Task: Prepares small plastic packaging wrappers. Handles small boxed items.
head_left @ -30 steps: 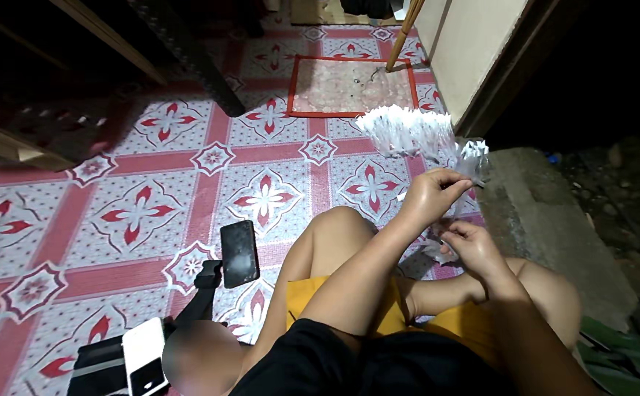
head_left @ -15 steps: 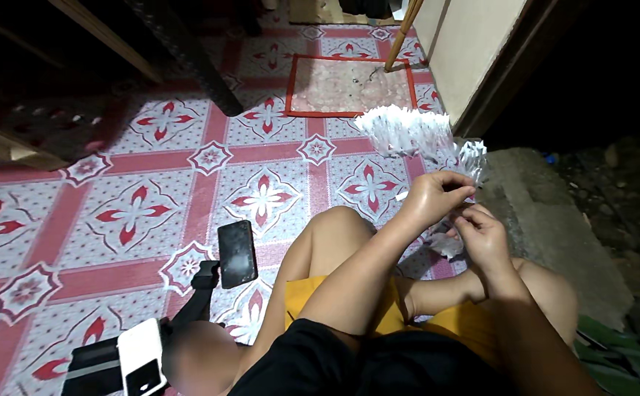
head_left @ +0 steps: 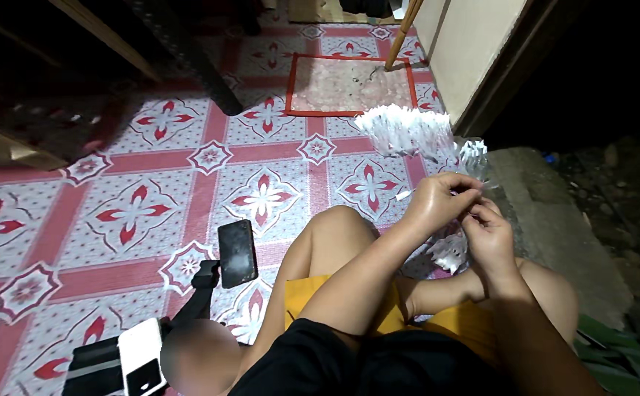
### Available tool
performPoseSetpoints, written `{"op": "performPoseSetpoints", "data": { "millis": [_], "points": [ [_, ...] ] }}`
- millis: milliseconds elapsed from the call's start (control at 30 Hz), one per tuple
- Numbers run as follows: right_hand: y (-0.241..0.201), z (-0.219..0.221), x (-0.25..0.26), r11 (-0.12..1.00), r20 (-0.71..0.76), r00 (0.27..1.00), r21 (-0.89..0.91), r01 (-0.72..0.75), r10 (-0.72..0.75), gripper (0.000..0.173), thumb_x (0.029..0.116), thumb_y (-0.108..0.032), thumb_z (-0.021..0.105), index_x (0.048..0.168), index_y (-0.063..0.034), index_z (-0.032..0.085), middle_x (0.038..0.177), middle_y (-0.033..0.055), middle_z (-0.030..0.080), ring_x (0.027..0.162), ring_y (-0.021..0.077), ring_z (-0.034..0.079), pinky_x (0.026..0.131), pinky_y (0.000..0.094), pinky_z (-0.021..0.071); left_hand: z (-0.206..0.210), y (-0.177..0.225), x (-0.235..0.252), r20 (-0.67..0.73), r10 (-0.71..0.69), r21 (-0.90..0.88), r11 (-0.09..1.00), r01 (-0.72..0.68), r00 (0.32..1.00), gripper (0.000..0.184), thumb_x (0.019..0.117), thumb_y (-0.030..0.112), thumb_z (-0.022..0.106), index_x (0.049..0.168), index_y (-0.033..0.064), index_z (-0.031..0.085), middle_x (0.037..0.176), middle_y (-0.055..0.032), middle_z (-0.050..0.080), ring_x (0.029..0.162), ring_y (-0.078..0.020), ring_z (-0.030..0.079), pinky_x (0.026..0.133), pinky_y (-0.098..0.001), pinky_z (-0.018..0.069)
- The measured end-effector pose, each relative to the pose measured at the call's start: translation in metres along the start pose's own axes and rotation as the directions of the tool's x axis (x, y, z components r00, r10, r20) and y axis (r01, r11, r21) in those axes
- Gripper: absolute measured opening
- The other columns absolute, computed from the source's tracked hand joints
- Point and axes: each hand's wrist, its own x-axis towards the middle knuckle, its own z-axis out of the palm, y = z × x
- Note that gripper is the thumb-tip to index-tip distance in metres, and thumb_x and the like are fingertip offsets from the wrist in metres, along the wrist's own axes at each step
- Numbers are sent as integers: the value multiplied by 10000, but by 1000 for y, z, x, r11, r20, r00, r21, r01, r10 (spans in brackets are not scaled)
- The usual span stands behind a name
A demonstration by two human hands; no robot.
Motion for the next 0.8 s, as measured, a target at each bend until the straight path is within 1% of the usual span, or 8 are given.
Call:
{"op": "performPoseSetpoints", "data": {
  "millis": [100,167,267,433,600,667,733,800],
  "points": [
    [-2,0,0,999,-1,1000,42,-14,15,95,942,-174,714,1011,-133,764,1248,46,667,1004,168,694,789,323,631,0,1,0,-4,-1,-6,1000,1,1000,90,934,80,720,990,34,773,979,-60,752,906,-87,717,851,-280,601],
    [-8,1,-1,998,1,1000,55,-13,13,101,941,-176,716,1017,-130,762,1249,51,662,1004,169,692,789,322,630,-1,1,0,1,-8,1,1000,8,1000,87,933,87,724,985,42,777,968,-51,753,902,-79,711,858,-278,592],
    [-7,0,-1,997,7,1000,72,11,-12,97,944,-167,712,1019,-128,757,1224,55,663,957,176,695,754,332,634,-1,2,0,11,-27,-1,1000,27,1000,90,934,109,732,986,53,780,955,-39,756,883,-68,708,858,-278,587],
    [-2,-4,0,997,45,998,63,35,-38,110,965,-135,668,1035,-126,753,1071,35,685,823,159,684,686,323,620,-5,6,1,-7,-55,-35,998,55,998,134,968,155,706,1007,47,774,957,-32,752,878,-55,697,848,-267,576],
    [-9,-2,-1,997,67,998,81,4,-10,107,949,-170,707,1029,-131,766,1196,58,655,892,169,693,723,321,637,-8,7,1,-1,-88,-24,996,88,996,110,958,136,715,1012,59,771,933,-16,751,853,-41,693,825,-253,575],
    [-13,-1,-2,997,66,998,77,-30,25,107,947,-166,709,1029,-124,763,1208,62,654,887,169,698,721,327,639,-7,6,2,-10,-84,-55,995,83,996,137,946,108,722,1060,39,753,944,-24,751,839,-43,695,814,-247,580],
    [-13,0,-3,997,58,997,68,-45,41,103,947,-163,705,1021,-129,768,1217,58,659,884,167,698,715,323,637,-6,7,2,-13,-93,-106,990,91,996,256,931,74,733,1179,17,705,964,-31,755,822,-40,698,801,-236,586],
    [-12,-1,-3,997,56,998,57,-44,41,100,947,-180,708,1012,-141,774,1317,65,623,916,160,701,726,311,638,-7,9,2,10,-115,-146,983,115,993,393,915,49,748,1293,29,642,920,-21,755,776,-38,687,760,-233,579]
  ]
}}
